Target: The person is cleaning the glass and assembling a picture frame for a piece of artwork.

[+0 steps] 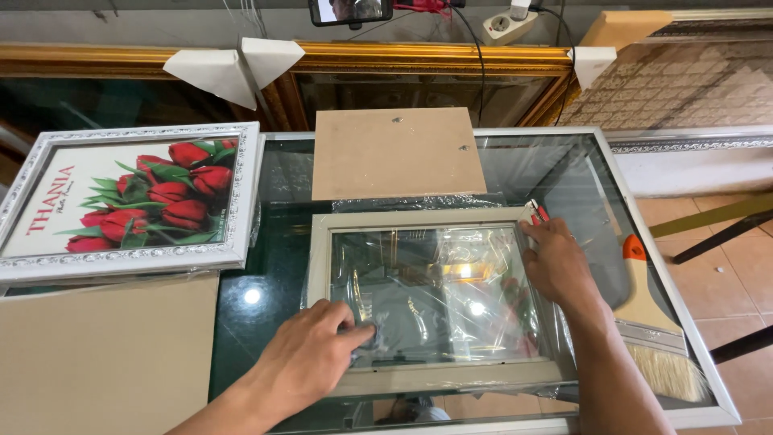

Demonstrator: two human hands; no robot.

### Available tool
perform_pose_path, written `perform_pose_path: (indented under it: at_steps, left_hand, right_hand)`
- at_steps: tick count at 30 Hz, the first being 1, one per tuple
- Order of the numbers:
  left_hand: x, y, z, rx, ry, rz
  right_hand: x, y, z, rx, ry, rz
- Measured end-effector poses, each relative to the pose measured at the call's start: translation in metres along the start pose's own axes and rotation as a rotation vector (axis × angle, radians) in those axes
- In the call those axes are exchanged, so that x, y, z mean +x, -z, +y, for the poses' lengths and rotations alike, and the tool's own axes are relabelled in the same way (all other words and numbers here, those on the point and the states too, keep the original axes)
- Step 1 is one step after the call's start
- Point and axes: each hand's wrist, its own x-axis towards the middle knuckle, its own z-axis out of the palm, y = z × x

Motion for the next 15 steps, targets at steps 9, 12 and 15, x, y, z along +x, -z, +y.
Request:
perform_pose_path:
  at_steps: [9,12,15]
  left_hand:
    - [0.029,-0.042,0.002,0.222,0.438,0.139]
    - [0.060,-0.064,0.026,0.174,0.347,0.122]
    - [0.100,-0.083,0.052,0.147,0.255,0.241]
  right_hand:
    - [-0.001,0.000,-0.002,0.015,-0.005,0.011]
    - [-0.001,0.003,-0.001,-0.023,-0.014,-0.005]
    - [-0.002,0.003,-0.001,-0.038,-0.020,-0.006]
